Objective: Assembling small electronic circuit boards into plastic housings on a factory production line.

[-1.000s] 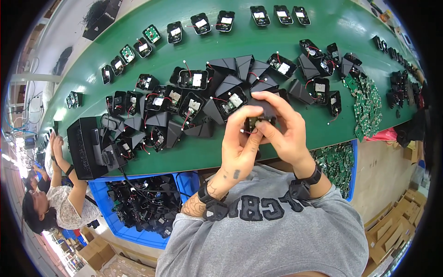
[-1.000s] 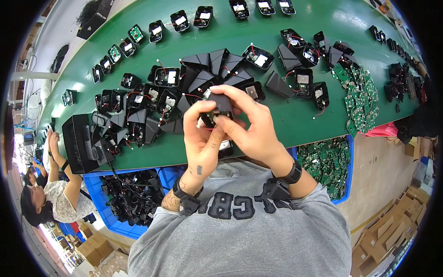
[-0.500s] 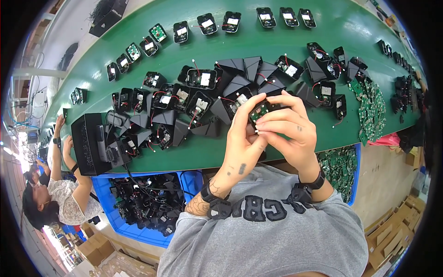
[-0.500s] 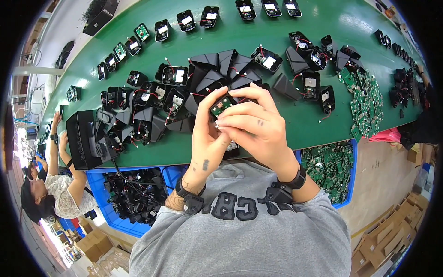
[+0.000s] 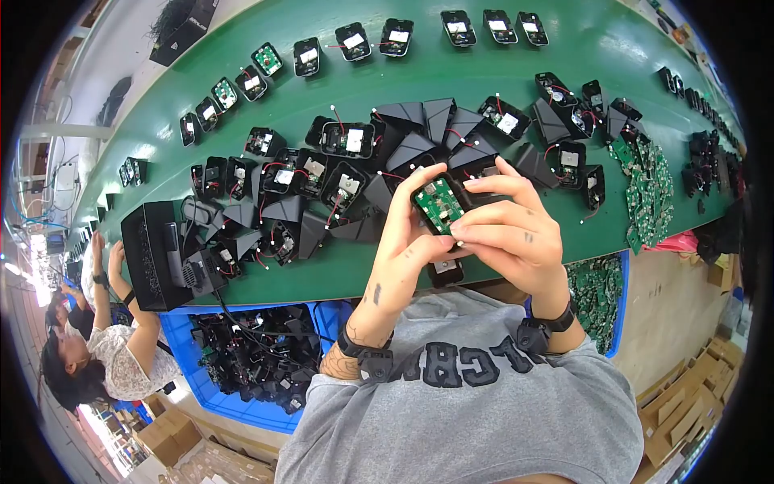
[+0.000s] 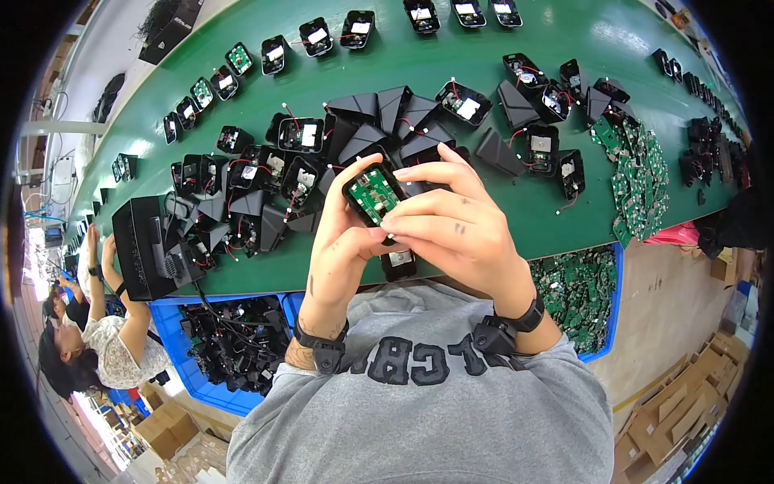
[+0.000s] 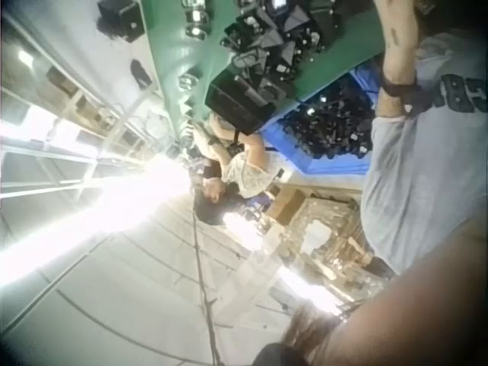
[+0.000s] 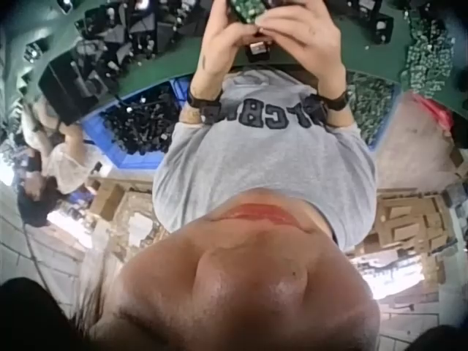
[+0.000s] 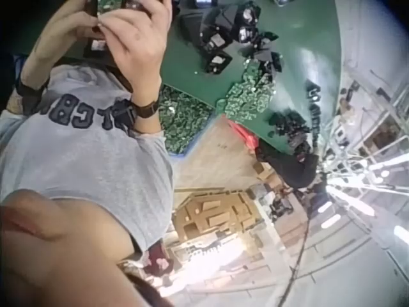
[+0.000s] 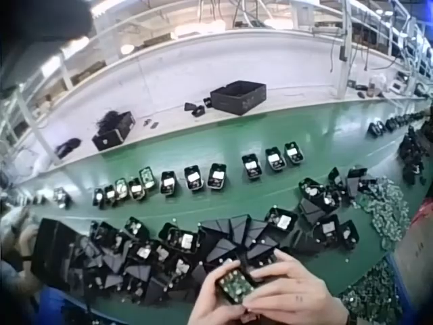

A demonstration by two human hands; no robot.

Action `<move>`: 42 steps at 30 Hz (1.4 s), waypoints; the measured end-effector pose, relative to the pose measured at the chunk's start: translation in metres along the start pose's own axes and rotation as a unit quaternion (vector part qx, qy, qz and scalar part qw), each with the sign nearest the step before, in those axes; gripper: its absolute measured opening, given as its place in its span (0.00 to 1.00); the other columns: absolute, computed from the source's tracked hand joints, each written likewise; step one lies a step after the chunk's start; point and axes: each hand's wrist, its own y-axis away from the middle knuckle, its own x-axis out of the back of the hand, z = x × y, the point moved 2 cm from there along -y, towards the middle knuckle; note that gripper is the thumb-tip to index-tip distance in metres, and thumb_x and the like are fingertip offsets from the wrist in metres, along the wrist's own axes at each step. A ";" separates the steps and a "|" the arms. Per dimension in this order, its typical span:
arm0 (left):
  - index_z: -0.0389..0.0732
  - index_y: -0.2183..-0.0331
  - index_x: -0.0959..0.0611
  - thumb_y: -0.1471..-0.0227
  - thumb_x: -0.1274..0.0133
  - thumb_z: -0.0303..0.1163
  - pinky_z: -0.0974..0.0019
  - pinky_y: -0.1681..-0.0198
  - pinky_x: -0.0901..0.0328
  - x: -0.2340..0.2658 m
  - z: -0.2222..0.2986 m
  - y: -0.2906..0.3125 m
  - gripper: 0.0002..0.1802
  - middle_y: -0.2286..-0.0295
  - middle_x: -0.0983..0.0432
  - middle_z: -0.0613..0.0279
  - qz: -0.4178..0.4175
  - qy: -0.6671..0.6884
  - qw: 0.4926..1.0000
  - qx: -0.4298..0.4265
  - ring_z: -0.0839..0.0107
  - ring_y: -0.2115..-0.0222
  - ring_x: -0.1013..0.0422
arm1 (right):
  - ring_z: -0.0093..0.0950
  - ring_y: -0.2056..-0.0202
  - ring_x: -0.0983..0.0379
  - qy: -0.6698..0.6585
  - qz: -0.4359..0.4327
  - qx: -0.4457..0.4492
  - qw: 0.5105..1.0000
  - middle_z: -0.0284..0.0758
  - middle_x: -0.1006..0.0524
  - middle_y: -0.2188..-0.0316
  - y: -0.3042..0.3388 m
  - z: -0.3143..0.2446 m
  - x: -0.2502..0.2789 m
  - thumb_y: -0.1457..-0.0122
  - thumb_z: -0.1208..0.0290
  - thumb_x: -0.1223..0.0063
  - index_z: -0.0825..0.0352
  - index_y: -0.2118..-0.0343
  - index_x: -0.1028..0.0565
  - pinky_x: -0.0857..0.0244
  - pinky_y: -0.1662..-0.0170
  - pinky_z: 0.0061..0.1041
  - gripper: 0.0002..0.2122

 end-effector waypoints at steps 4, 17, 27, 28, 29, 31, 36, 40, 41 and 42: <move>0.46 0.41 0.41 0.55 0.57 0.20 0.57 0.54 0.29 -0.006 0.000 0.002 0.37 0.50 0.40 0.58 -0.005 0.031 0.999 0.026 0.67 0.52 0.35 | 0.34 0.54 0.27 0.002 0.007 0.028 1.000 0.28 0.20 0.69 0.003 0.004 0.003 0.60 0.75 0.36 0.61 0.68 0.19 0.46 0.42 0.51 0.12; 0.47 0.41 0.44 0.52 0.56 0.21 0.54 0.58 0.26 -0.009 -0.005 0.001 0.35 0.52 0.36 0.54 0.025 0.047 0.998 0.030 0.63 0.56 0.29 | 0.37 0.56 0.28 -0.017 0.026 0.018 0.999 0.31 0.21 0.72 0.004 0.012 -0.002 0.55 0.79 0.42 0.66 0.65 0.20 0.44 0.42 0.51 0.11; 0.43 0.46 0.42 0.50 0.51 0.24 0.74 0.78 0.28 -0.007 0.005 0.002 0.30 0.61 0.31 0.54 -0.017 -0.113 0.992 0.046 0.68 0.73 0.24 | 0.34 0.58 0.26 -0.048 0.078 0.000 0.996 0.29 0.21 0.73 0.005 0.012 -0.009 0.56 0.81 0.43 0.63 0.68 0.20 0.47 0.41 0.52 0.11; 0.43 0.46 0.42 0.50 0.51 0.24 0.74 0.78 0.28 -0.006 0.004 0.001 0.30 0.61 0.31 0.54 -0.018 -0.115 0.992 0.045 0.68 0.73 0.24 | 0.34 0.59 0.26 -0.060 0.088 -0.009 0.994 0.28 0.21 0.73 0.006 0.012 -0.010 0.55 0.82 0.45 0.63 0.69 0.21 0.48 0.41 0.53 0.09; 0.42 0.47 0.42 0.50 0.51 0.24 0.75 0.80 0.30 -0.007 0.002 0.001 0.29 0.63 0.30 0.54 -0.019 -0.067 0.997 0.030 0.68 0.77 0.24 | 0.34 0.59 0.26 -0.060 0.090 -0.008 0.994 0.28 0.21 0.73 0.007 0.012 -0.011 0.55 0.82 0.45 0.63 0.69 0.21 0.48 0.41 0.53 0.09; 0.39 0.49 0.41 0.54 0.51 0.27 0.74 0.84 0.31 -0.010 0.003 0.000 0.29 0.67 0.28 0.51 0.001 -0.041 0.999 0.024 0.63 0.81 0.25 | 0.33 0.59 0.27 -0.090 0.087 -0.031 0.992 0.28 0.22 0.74 0.006 0.013 -0.013 0.51 0.81 0.48 0.64 0.72 0.23 0.51 0.40 0.53 0.06; 0.40 0.49 0.42 0.50 0.52 0.21 0.72 0.75 0.27 -0.002 -0.003 0.001 0.27 0.59 0.33 0.49 0.006 -0.014 1.000 -0.025 0.64 0.72 0.23 | 0.36 0.53 0.32 -0.136 0.020 -0.075 0.988 0.30 0.23 0.71 0.002 0.008 -0.010 0.46 0.77 0.53 0.65 0.74 0.26 0.53 0.39 0.49 0.04; 0.39 0.51 0.40 0.51 0.51 0.18 0.69 0.66 0.25 0.001 -0.003 0.002 0.25 0.59 0.31 0.51 0.052 -0.074 0.988 -0.129 0.67 0.66 0.25 | 0.43 0.44 0.42 -0.152 0.014 -0.119 0.981 0.41 0.29 0.58 0.005 0.008 -0.011 0.48 0.74 0.53 0.66 0.76 0.26 0.54 0.40 0.46 0.05; 0.38 0.52 0.39 0.51 0.51 0.18 0.69 0.66 0.26 0.000 -0.003 0.002 0.25 0.59 0.30 0.50 0.055 -0.097 0.984 -0.139 0.67 0.66 0.25 | 0.44 0.43 0.44 -0.115 0.018 -0.104 0.988 0.42 0.30 0.56 0.003 0.007 -0.010 0.49 0.73 0.53 0.66 0.78 0.26 0.53 0.40 0.46 0.05; 0.37 0.52 0.39 0.52 0.50 0.18 0.69 0.66 0.26 0.000 -0.003 0.003 0.25 0.59 0.29 0.50 0.058 -0.119 0.980 -0.150 0.67 0.65 0.25 | 0.45 0.41 0.46 -0.078 0.021 -0.090 0.993 0.43 0.31 0.55 0.002 0.007 -0.009 0.50 0.72 0.52 0.65 0.79 0.27 0.53 0.40 0.45 0.05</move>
